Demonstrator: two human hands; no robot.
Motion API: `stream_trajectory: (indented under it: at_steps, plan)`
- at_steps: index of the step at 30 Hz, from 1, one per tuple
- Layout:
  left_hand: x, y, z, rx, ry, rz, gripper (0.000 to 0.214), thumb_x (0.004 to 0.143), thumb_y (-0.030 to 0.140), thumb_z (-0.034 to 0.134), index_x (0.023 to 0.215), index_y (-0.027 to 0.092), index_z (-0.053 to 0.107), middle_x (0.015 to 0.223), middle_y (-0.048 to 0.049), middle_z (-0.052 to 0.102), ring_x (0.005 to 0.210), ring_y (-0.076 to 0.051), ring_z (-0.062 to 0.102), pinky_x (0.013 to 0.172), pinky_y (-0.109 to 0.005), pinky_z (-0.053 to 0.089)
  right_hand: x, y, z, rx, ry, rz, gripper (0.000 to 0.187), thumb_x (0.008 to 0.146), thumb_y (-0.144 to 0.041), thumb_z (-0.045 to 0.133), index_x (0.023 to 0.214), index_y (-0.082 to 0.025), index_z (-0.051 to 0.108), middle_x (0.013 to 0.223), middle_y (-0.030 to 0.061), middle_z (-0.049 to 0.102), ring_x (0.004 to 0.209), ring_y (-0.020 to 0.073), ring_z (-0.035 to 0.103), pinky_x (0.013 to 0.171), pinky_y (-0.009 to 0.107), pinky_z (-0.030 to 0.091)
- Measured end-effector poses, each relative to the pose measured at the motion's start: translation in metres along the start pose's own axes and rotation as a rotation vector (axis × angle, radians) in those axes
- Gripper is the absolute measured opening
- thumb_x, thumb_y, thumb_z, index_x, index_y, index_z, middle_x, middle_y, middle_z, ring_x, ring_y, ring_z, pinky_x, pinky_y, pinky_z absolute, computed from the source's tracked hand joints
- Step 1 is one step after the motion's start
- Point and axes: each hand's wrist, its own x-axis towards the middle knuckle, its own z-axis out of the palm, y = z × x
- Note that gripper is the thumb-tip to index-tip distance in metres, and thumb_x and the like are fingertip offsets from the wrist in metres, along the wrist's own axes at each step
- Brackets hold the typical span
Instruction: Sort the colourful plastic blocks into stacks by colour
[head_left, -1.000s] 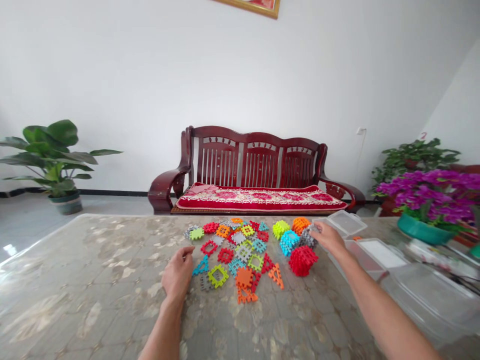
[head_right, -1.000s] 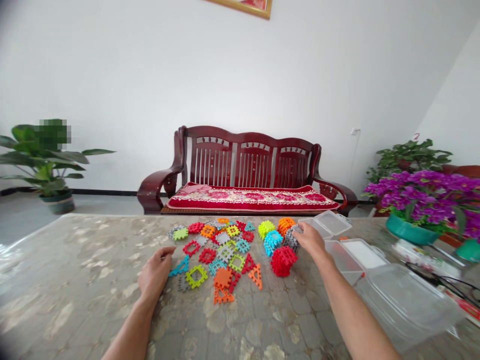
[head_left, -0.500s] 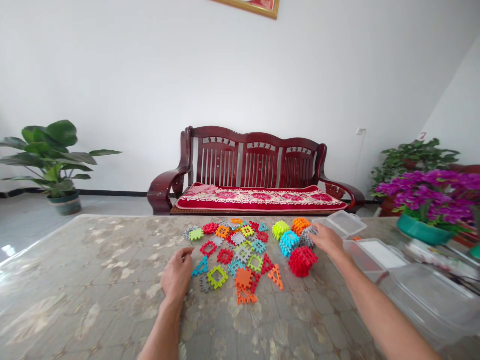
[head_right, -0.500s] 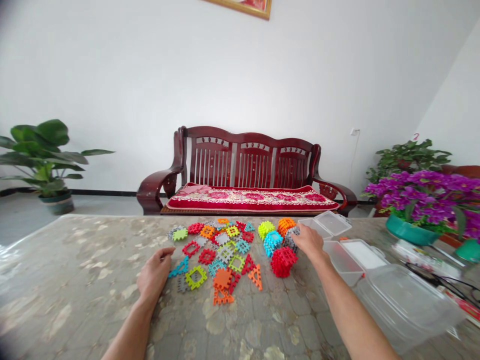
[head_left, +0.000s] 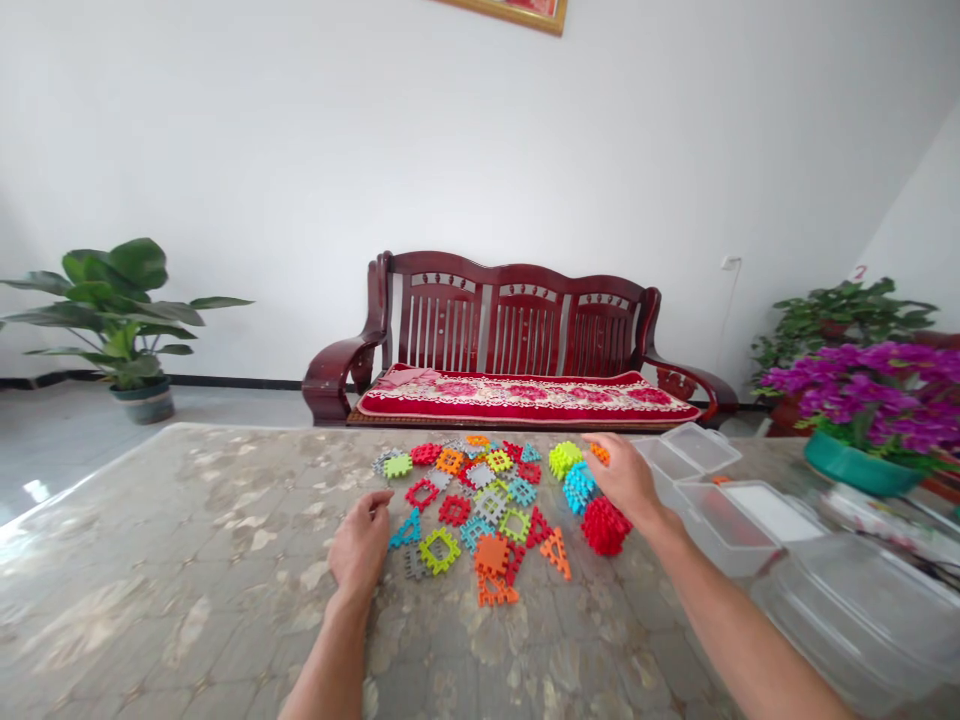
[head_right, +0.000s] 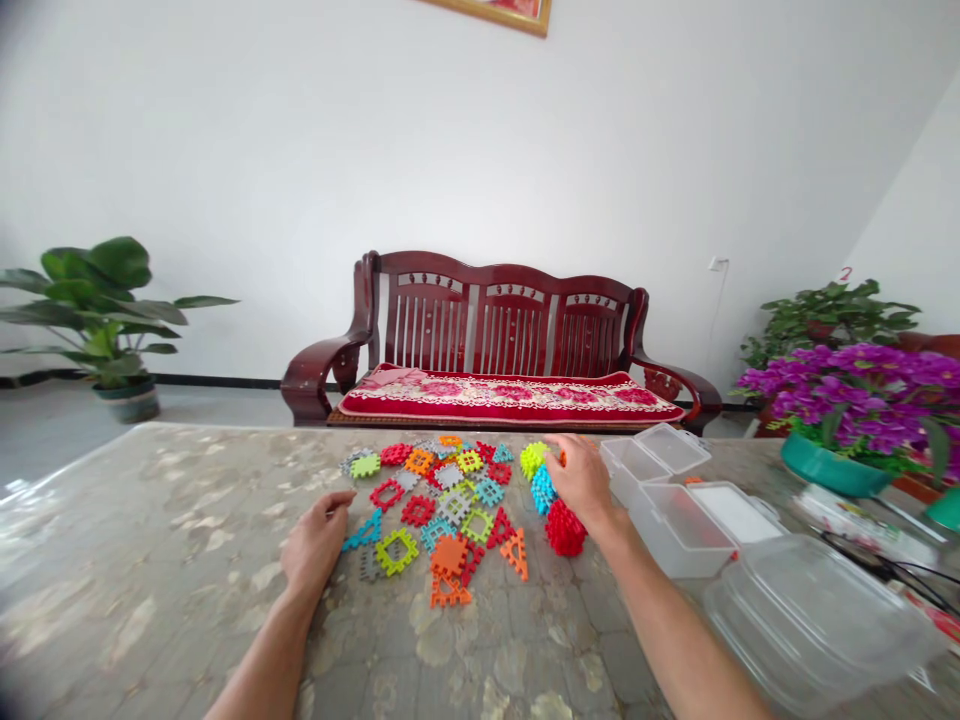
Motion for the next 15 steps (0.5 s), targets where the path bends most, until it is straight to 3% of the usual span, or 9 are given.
stream_trajectory:
  at_steps: [8, 15]
  plan:
    - [-0.001, 0.001, -0.001, -0.007, 0.007, 0.002, 0.039, 0.088, 0.032, 0.042, 0.114, 0.029, 0.071, 0.109, -0.0051, 0.077, 0.098, -0.03, 0.071, 0.072, -0.035, 0.051, -0.03, -0.09, 0.043, 0.176, -0.335, -0.14, 0.027, 0.084, -0.016, 0.058, 0.104, -0.025, 0.074, 0.108, 0.003, 0.075, 0.104, 0.0194, 0.066, 0.098, 0.033, 0.047]
    - [-0.002, 0.001, -0.001, -0.03, 0.023, 0.008, 0.037, 0.087, 0.03, 0.044, 0.113, 0.028, 0.072, 0.112, -0.0053, 0.076, 0.1, -0.029, 0.07, 0.074, -0.034, 0.051, -0.048, -0.118, 0.086, 0.104, -0.513, -0.165, 0.032, 0.082, -0.016, 0.059, 0.11, -0.024, 0.072, 0.115, 0.0046, 0.073, 0.11, 0.0206, 0.064, 0.098, 0.031, 0.045]
